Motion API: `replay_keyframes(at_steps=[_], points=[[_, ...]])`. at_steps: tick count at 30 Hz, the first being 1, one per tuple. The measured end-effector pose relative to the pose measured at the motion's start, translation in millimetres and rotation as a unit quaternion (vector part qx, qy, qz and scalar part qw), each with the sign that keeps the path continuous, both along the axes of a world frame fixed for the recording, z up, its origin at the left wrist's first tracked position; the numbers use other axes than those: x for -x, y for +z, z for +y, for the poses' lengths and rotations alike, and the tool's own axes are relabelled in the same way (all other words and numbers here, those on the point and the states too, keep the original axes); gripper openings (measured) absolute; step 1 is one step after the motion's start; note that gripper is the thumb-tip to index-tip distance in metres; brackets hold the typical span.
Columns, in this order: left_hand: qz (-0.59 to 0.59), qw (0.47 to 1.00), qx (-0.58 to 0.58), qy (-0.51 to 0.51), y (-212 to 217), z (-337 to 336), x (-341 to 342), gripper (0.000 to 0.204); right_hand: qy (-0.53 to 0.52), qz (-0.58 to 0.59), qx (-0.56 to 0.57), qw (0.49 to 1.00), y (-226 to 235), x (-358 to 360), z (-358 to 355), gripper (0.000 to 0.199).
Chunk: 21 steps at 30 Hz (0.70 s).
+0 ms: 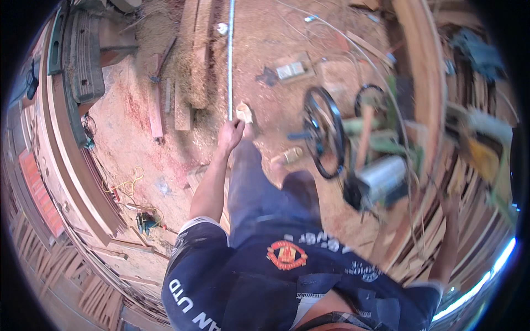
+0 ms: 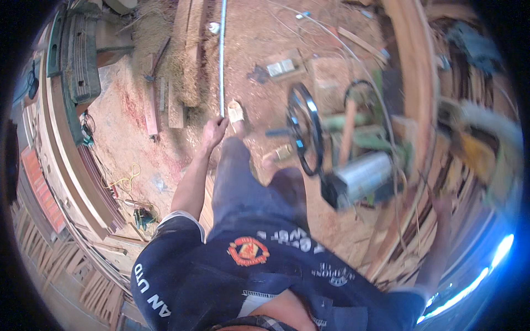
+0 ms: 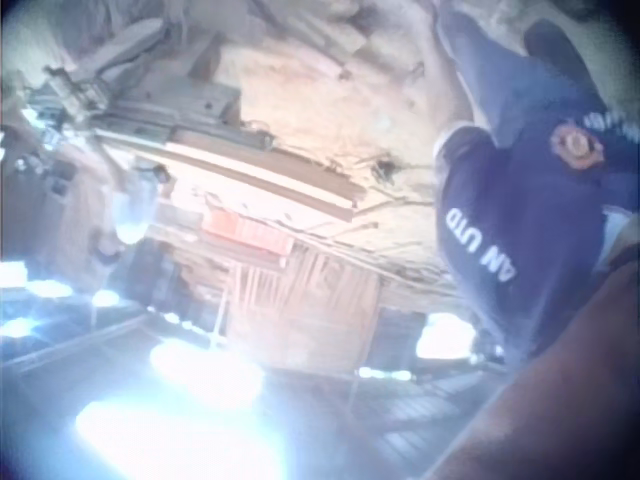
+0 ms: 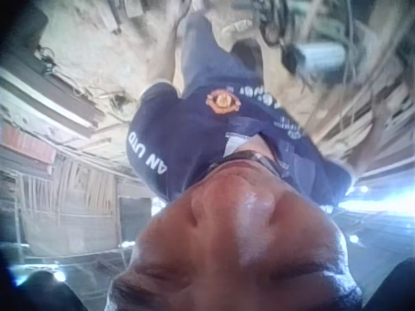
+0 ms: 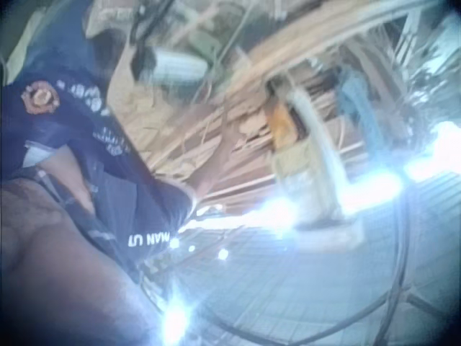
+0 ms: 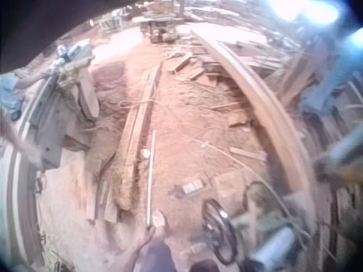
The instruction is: The person operates a woodworking machine, likely a jointer or planer, to process a long wooden plank. They measure the setup with a tape measure, adjust the machine using a handwheel, and feed the plank through the machine multiple times. The person also uses a spray bottle to apply liquid to the plank during the process.
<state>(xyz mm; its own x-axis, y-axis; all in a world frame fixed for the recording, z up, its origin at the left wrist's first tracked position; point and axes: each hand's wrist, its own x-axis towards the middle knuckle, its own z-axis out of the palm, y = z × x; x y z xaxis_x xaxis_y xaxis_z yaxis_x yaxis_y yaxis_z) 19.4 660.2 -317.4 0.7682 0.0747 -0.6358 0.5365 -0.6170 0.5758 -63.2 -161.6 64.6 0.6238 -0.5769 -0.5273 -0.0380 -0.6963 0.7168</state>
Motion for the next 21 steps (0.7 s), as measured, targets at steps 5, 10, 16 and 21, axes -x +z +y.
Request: replay_keyframes(at_steps=[5,10,16,21], points=[[0.197,0.967,-0.112,-0.119,-267.9,80.9,-24.0,0.051,-0.150,-0.138,-0.020,0.979,3.5,31.6,-6.1,0.071],[0.263,0.957,-0.120,-0.035,-455.4,72.7,-41.8,0.069,-0.147,-0.087,0.030,0.985,22.6,41.9,-2.1,0.043],[0.181,0.945,-0.248,0.109,-556.0,39.8,-75.9,0.056,-0.128,-0.116,-0.033,0.984,32.7,44.7,0.1,0.050],[0.028,0.978,-0.180,0.105,-534.9,48.4,-60.3,0.035,-0.168,-0.133,-0.001,0.977,27.5,35.7,1.2,0.068]])
